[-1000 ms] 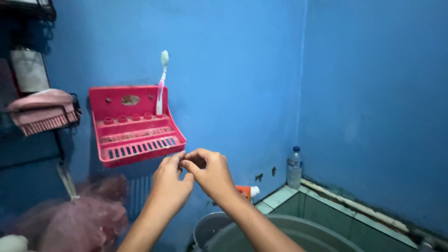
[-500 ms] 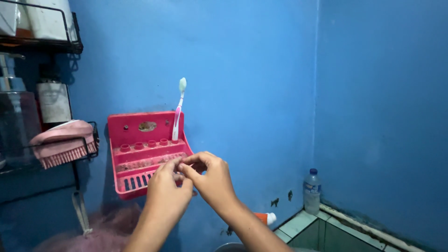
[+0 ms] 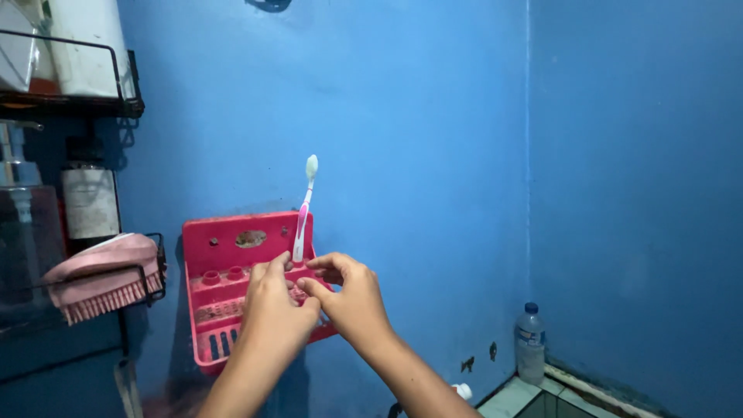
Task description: The person washes several bathroom items one by one in a large grey basin. They rinse toothbrushes, a toothpaste tube, a sponge, and a small white cap, then place each item back into a red wall-mounted holder.
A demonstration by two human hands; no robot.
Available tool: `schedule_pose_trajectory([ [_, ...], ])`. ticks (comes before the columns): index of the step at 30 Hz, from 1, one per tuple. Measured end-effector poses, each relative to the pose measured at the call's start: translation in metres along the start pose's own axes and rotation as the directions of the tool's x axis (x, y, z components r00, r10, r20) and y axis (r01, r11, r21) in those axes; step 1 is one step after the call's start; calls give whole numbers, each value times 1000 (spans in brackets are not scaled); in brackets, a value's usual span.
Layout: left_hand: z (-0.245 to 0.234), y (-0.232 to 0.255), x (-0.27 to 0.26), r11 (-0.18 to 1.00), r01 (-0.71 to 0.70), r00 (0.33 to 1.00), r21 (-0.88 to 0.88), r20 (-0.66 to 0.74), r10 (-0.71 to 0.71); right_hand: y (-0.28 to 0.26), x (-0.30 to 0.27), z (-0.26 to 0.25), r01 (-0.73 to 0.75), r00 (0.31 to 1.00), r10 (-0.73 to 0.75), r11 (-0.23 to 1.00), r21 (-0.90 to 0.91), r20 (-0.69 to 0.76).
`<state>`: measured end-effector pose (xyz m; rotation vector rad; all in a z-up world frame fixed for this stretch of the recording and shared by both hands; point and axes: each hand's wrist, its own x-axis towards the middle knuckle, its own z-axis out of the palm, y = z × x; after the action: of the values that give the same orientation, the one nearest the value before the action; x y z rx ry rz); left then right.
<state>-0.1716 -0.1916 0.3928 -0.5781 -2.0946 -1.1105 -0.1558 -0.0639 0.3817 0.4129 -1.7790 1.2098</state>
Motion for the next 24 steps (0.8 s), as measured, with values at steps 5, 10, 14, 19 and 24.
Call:
schedule_pose_trajectory([
  [5, 0, -8, 14, 1000, -11, 1000, 6, 23, 11, 14, 11, 11, -7, 1000, 7, 1000, 17, 6],
  [10, 1, -18, 28, 997, 73, 988, -39, 143, -67, 24, 21, 20, -44, 999, 44, 999, -5, 10],
  [14, 10, -32, 39, 998, -38, 991, -40, 128, 42, 31, 27, 23, -107, 994, 106, 994, 16, 18],
  [19, 23, -47, 52, 994, -8, 986, -108, 164, 26, 37, 34, 28, -161, 986, 162, 987, -19, 40],
  [24, 30, -53, 63, 980, 26, 981, -197, 196, 13, 44, 38, 30, -149, 985, 139, 983, 103, 104],
])
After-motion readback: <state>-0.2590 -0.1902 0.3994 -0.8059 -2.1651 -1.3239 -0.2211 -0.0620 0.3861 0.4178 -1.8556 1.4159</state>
